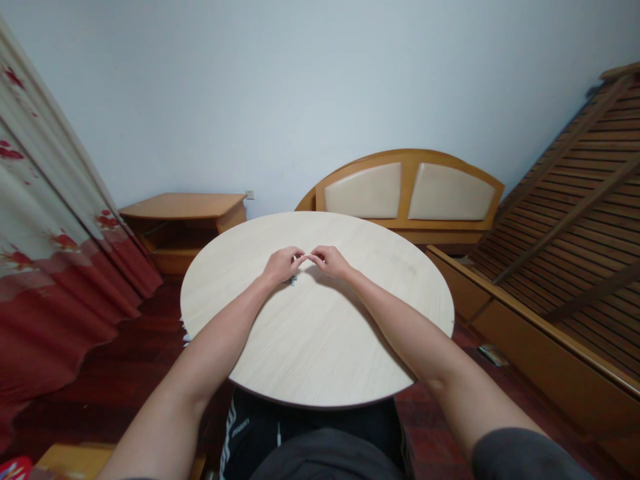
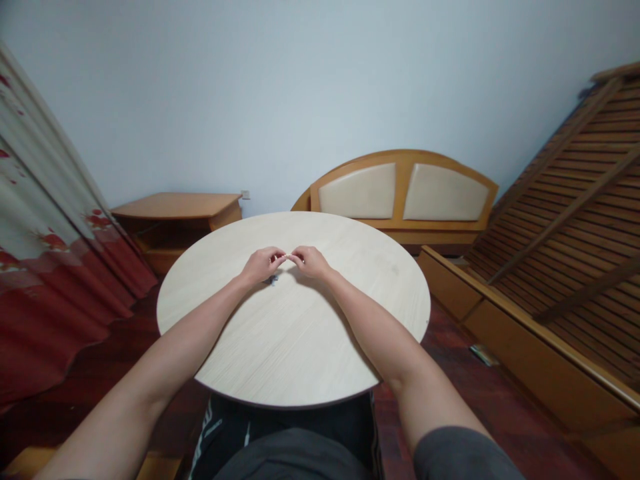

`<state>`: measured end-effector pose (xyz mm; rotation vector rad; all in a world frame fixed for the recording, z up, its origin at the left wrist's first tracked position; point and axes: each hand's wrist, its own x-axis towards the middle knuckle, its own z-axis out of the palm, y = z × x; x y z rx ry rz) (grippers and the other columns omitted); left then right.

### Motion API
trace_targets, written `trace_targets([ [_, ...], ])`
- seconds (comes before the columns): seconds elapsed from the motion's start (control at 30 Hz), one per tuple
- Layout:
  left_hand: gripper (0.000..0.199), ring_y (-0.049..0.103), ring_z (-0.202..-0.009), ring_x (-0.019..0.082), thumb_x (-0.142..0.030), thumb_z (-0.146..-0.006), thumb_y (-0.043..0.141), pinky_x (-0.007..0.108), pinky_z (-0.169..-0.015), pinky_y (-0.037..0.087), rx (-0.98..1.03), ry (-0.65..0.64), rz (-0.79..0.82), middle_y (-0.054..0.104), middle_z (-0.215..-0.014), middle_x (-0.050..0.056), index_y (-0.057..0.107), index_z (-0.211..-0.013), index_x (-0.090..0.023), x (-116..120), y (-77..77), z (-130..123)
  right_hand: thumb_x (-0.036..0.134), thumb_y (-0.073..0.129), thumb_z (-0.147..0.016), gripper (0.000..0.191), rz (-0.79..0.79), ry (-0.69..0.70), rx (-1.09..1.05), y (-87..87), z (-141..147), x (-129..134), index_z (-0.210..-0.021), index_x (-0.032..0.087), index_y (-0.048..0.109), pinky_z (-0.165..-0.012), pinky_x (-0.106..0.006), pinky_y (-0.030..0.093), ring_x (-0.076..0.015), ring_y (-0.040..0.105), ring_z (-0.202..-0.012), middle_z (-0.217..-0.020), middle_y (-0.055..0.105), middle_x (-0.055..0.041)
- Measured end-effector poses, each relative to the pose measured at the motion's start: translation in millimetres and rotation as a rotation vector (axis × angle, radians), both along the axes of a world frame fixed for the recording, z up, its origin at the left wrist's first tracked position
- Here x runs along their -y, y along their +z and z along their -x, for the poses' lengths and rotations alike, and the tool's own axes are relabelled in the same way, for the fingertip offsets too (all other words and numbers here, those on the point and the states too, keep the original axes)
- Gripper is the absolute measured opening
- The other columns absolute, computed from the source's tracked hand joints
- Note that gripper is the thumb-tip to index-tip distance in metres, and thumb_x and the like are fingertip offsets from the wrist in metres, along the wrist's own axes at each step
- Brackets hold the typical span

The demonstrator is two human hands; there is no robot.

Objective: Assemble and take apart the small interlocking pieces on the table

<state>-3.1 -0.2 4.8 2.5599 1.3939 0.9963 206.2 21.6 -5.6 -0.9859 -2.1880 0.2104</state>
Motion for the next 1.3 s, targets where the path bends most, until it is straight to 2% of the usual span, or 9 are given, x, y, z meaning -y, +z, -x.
trace_targets([
  [0.2,0.021,0.068,-0.082,0.017,-0.027,-0.091,0.069,0.029,-0.080,0.052,0.031,-0.054,-0.019,0.077,-0.101,0.005,0.073,-0.110,-0.021,-4.3,-3.4,2.3,0.041,0.055,-0.099,0.035,0.028,0.020,-0.050,-2.0,1.3,-2.5,-0.084,0.015,0.073,-0.064,-0.026,0.040,-0.0144,0.055,-0.067,-0.076,0.070,-0.0056],
  [0.37,0.018,0.068,-0.080,0.017,-0.029,-0.093,0.066,0.030,-0.079,0.052,0.053,-0.060,-0.042,0.076,-0.100,0.005,0.073,-0.109,-0.021,-5.7,-4.8,1.3,0.042,0.053,-0.099,0.035,0.068,0.050,-0.091,-1.2,3.8,-0.7,-0.081,0.017,0.068,-0.064,-0.025,0.038,-0.0142,0.053,-0.066,-0.070,0.065,-0.0023],
  [0.47,0.019,0.068,-0.081,0.017,-0.030,-0.094,0.065,0.029,-0.080,0.051,0.066,-0.052,-0.052,0.077,-0.100,0.005,0.074,-0.109,-0.021,-6.5,-2.8,3.4,0.042,0.054,-0.099,0.034,0.072,0.015,-0.094,0.5,3.9,-0.2,-0.079,0.018,0.066,-0.064,-0.025,0.038,-0.0140,0.053,-0.065,-0.069,0.065,-0.0015],
  [0.53,0.020,0.068,-0.081,0.017,-0.031,-0.094,0.065,0.029,-0.081,0.051,0.088,0.010,-0.043,0.077,-0.101,0.005,0.075,-0.109,-0.021,-7.9,-0.5,8.4,0.043,0.052,-0.101,0.036,0.062,-0.058,-0.104,1.8,1.6,-1.4,-0.079,0.018,0.065,-0.065,-0.026,0.039,-0.0141,0.054,-0.066,-0.072,0.067,-0.0019],
  [0.63,0.023,0.069,-0.083,0.018,-0.031,-0.094,0.064,0.030,-0.083,0.052,0.122,0.183,0.013,0.078,-0.104,0.005,0.076,-0.111,-0.022,-11.5,1.9,20.7,0.044,0.045,-0.104,0.039,0.064,-0.179,-0.131,2.9,-6.3,-4.8,-0.082,0.019,0.066,-0.070,-0.026,0.042,-0.0153,0.060,-0.071,-0.077,0.070,-0.0032],
  [0.73,0.026,0.070,-0.098,0.022,-0.030,-0.093,0.063,0.031,-0.088,0.052,0.091,0.332,0.098,0.078,-0.110,0.006,0.077,-0.114,-0.023,-16.1,0.5,32.7,0.044,0.041,-0.106,0.041,0.080,-0.265,-0.130,2.3,-16.9,-8.1,-0.086,0.020,0.069,-0.075,-0.026,0.045,-0.0167,0.064,-0.079,-0.082,0.073,-0.0043],
  [0.83,0.027,0.069,-0.111,0.026,-0.031,-0.090,0.064,0.032,-0.091,0.053,0.015,0.419,0.201,0.077,-0.117,0.007,0.078,-0.113,-0.024,-20.2,-3.8,38.3,0.047,0.040,-0.106,0.044,0.100,-0.316,-0.103,0.6,-25.7,-9.9,-0.090,0.020,0.071,-0.076,-0.027,0.046,-0.0179,0.066,-0.082,-0.085,0.074,-0.0050],
  [1.03,0.029,0.070,-0.108,0.026,-0.041,-0.089,0.067,0.031,-0.086,0.054,-0.047,0.446,0.304,0.078,-0.117,0.008,0.079,-0.110,-0.025,-21.6,-6.8,36.0,0.052,0.044,-0.105,0.045,0.108,-0.351,-0.043,-1.6,-32.3,-11.5,-0.091,0.021,0.073,-0.073,-0.027,0.046,-0.0194,0.067,-0.083,-0.084,0.076,-0.0056],
  [1.3,0.029,0.070,-0.109,0.026,-0.041,-0.088,0.066,0.031,-0.086,0.053,-0.063,0.435,0.331,0.078,-0.117,0.007,0.079,-0.108,-0.025,-13.2,-0.6,29.6,0.048,0.043,-0.106,0.045,0.127,-0.395,0.014,-1.2,-31.9,-11.3,-0.088,0.019,0.073,-0.073,-0.027,0.045,-0.0201,0.067,-0.085,-0.090,0.077,-0.0083],
])
